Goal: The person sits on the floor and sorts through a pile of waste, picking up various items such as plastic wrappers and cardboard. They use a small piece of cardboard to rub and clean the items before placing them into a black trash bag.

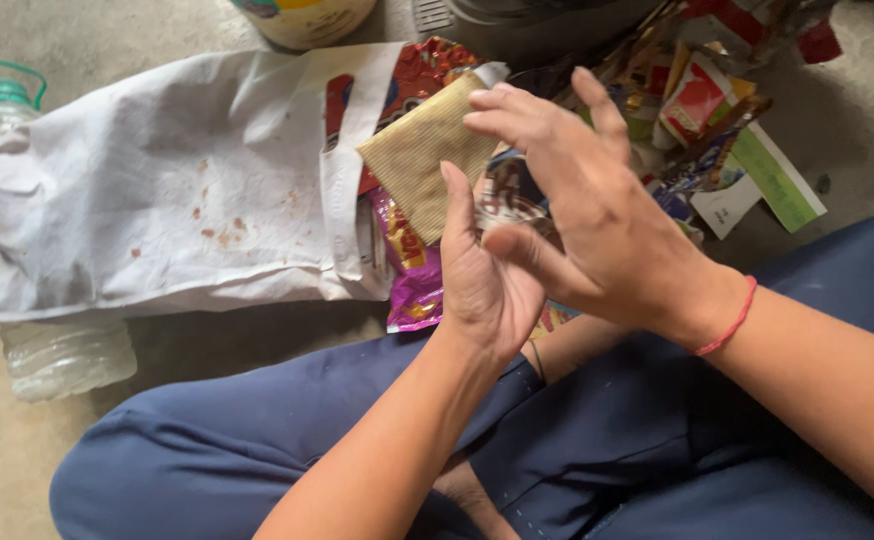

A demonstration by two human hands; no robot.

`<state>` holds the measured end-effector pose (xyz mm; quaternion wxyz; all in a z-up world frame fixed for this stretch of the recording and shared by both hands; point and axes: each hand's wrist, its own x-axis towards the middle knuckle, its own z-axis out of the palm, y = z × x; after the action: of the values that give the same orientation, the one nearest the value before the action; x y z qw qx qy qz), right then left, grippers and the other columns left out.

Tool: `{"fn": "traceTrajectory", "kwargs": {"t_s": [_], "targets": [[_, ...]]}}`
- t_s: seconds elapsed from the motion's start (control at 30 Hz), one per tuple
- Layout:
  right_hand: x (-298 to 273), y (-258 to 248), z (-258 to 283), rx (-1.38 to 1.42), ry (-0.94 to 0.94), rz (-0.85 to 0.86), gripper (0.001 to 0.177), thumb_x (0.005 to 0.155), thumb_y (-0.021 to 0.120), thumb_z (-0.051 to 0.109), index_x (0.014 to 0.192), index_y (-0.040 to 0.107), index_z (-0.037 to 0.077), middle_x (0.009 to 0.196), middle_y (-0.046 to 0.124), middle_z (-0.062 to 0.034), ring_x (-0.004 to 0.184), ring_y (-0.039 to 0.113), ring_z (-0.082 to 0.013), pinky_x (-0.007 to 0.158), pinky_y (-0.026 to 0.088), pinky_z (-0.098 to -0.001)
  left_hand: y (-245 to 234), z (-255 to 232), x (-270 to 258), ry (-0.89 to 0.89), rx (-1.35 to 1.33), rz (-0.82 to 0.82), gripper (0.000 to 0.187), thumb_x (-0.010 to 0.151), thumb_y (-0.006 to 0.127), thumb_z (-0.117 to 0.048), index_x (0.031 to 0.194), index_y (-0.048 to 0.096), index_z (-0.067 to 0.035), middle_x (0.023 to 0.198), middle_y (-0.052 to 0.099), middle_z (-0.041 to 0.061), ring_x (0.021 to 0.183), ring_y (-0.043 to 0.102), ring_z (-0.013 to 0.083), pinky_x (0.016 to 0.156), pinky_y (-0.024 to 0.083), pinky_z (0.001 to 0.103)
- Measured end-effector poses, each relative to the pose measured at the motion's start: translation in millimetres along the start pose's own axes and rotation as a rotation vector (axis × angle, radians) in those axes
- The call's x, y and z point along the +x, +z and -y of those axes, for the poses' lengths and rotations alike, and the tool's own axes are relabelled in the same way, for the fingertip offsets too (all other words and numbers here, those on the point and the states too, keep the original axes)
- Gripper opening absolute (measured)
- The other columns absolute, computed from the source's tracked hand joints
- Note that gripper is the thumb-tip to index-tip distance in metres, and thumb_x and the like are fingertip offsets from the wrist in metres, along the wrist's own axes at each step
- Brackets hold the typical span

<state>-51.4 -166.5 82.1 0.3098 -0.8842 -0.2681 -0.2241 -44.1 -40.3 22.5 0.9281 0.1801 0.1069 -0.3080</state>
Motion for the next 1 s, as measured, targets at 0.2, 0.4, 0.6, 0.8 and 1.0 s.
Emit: {"fn": "traceTrajectory", "kwargs": {"t_s": [0.2,0.4,0.6,0.8,1.0], "targets": [[2.6,7.5,11.1,0.02,-0.143,0.111,0.06,0.104,0.057,0.045,0.143,0.047,0.001,0.151,0.054,-0.0195,0.148,0.047,-0.0355,0.127,0.023,-0.0522,-6.9,-48.5,12.6,0.301,-0.06,-0.026,0.048,0.103,0.051,-0.057,0.091,0.059,-0.011,0.093,0.065,0.006,0.09,0.065,0.0178,0.082,0.056,0.032],[3.8,22.6,10.2,0.071,-0.157,0.201,0.049,0.102,0.065,0.034,0.138,0.053,0.002,0.143,0.061,-0.0144,0.143,0.054,-0.0326,0.126,0.039,-0.0511,-29.6,-111.3,25.7,0.544,-0.109,-0.083,0.051,0.104,0.061,-0.04,0.063,0.041,-0.018,0.056,0.044,-0.001,0.049,0.046,0.0106,0.043,0.041,0.027],[8.0,33.1,18.0,0.036,-0.216,0.112,0.045,0.101,0.065,0.033,0.131,0.053,0.001,0.136,0.062,-0.0197,0.133,0.056,-0.0401,0.115,0.045,-0.0496,-29.6,-118.9,23.2,0.596,-0.089,-0.149,0.049,0.103,0.06,-0.036,0.062,0.039,-0.018,0.055,0.042,-0.001,0.047,0.043,0.0105,0.041,0.04,0.027],[-0.1,34.4,14.5,-0.076,-0.245,0.043,0.05,0.101,0.065,0.041,0.134,0.052,0.005,0.141,0.057,-0.0216,0.135,0.05,-0.0426,0.115,0.044,-0.0513,-14.3,-63.9,21.8,0.389,-0.038,-0.24,0.048,0.104,0.059,-0.039,0.065,0.041,-0.018,0.058,0.043,-0.002,0.05,0.046,0.0109,0.045,0.042,0.026],[2.5,23.7,7.2,-0.054,-0.248,0.033,0.052,0.101,0.064,0.043,0.135,0.053,0.005,0.141,0.056,-0.0204,0.137,0.049,-0.0408,0.117,0.043,-0.0525,-20.8,-32.3,17.3,0.372,0.135,0.028,0.045,0.105,0.057,-0.038,0.064,0.043,-0.023,0.055,0.046,-0.008,0.048,0.051,0.0037,0.043,0.047,0.023]]}}
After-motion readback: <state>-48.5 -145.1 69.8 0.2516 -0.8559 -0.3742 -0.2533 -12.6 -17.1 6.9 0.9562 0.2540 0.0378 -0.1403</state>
